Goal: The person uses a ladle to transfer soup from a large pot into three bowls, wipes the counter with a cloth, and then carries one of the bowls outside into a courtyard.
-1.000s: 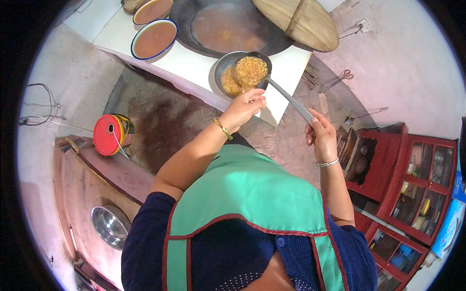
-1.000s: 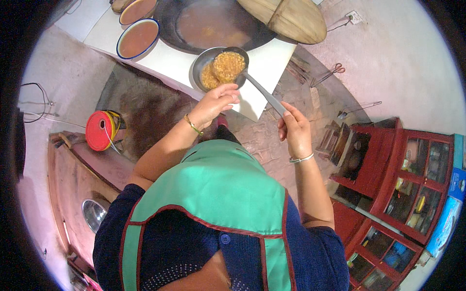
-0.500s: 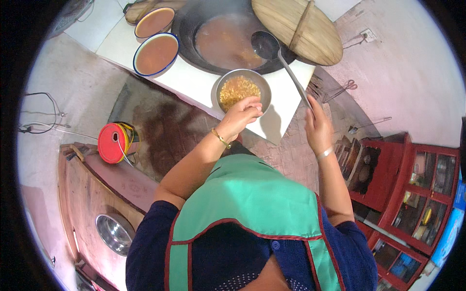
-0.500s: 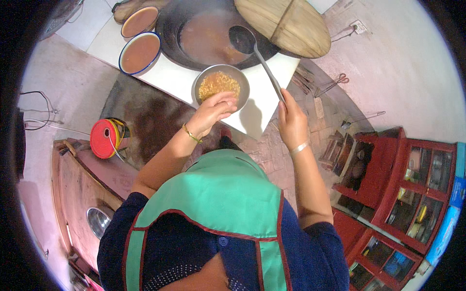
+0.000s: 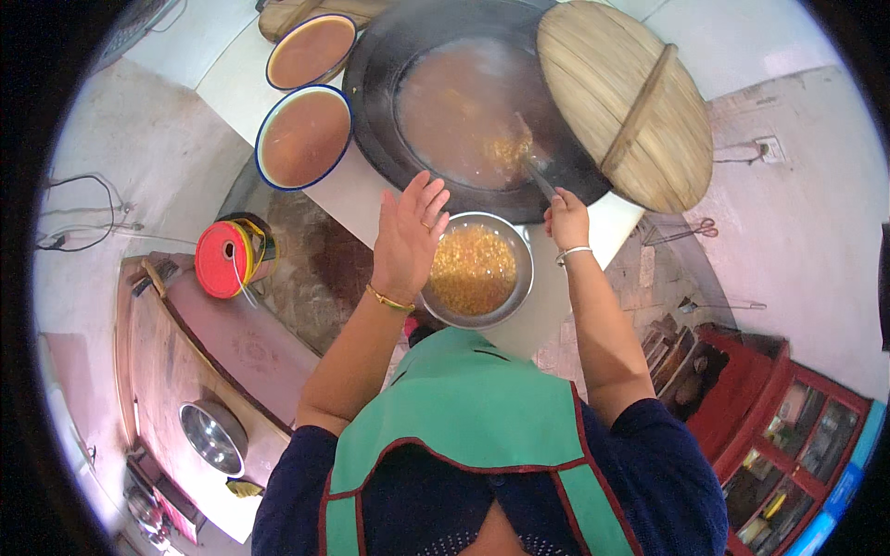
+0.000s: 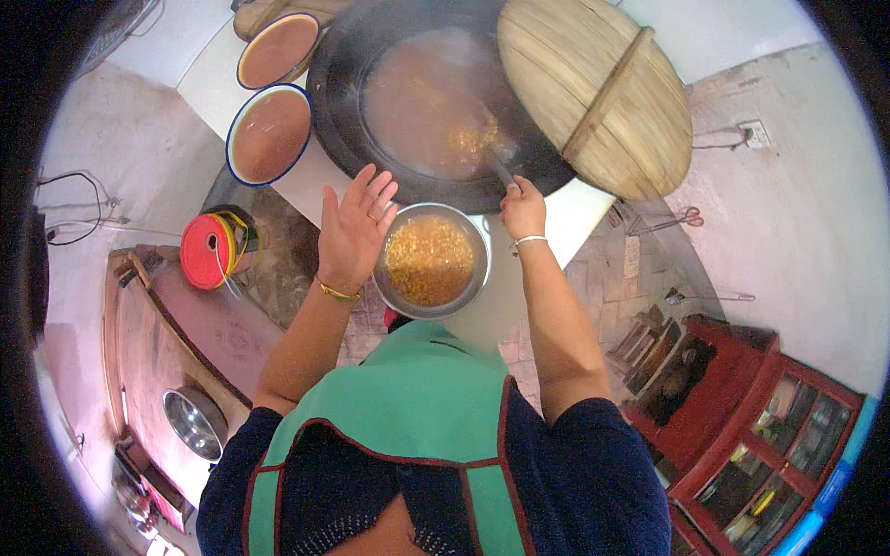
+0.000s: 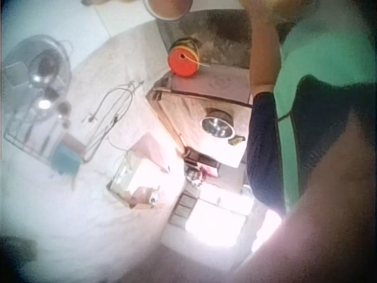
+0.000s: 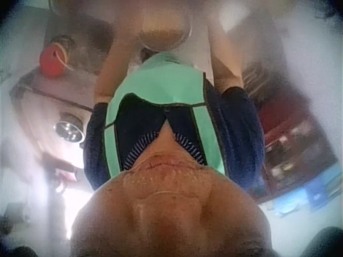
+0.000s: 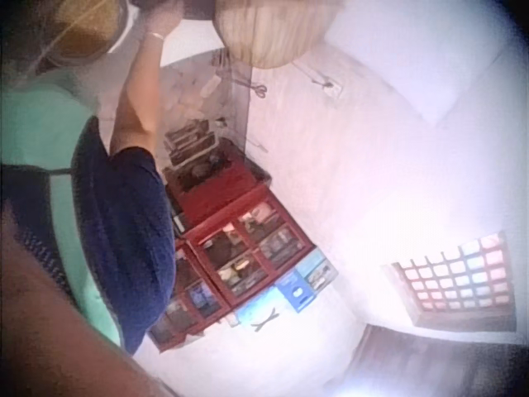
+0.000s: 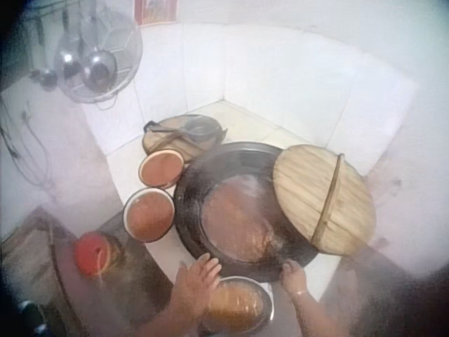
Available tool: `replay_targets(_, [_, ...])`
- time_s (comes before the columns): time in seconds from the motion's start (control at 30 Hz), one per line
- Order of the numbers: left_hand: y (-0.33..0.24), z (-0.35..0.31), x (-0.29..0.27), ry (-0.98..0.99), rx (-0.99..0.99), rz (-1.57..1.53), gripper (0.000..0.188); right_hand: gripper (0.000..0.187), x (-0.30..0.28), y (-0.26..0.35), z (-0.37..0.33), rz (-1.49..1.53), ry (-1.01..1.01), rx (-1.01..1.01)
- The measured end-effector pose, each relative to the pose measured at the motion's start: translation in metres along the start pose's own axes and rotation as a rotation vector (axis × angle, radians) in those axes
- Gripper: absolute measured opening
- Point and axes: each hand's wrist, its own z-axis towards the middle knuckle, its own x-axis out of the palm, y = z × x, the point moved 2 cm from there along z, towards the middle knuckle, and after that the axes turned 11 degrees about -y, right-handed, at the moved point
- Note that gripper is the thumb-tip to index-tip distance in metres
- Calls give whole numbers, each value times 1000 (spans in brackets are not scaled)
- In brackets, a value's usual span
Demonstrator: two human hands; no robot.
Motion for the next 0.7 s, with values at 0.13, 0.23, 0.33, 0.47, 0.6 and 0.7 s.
replay_targets(0.13, [-3, 13, 0, -48, -31, -33, 72, 28, 14, 4, 16, 428, 148, 374])
replay_targets(0.23, [-4, 18, -1, -55, -36, -44, 73, 29, 11, 3, 16, 536, 229, 443])
replay_targets(0.33, [-7, 20, -1, -68, -11, -6, 73, 30, 6, 10, 4, 578, 287, 455])
replay_targets(0.47, [-13, 17, 1, -50, 4, 22, 72, 31, 0, 26, -13, 617, 312, 396])
replay_targets(0.6, [-19, 5, 1, -21, 5, 59, 71, 31, -14, 38, -27, 663, 307, 319])
replay_targets(0.7, [-22, -7, -4, 7, 8, 83, 70, 31, -28, 50, -44, 671, 286, 263])
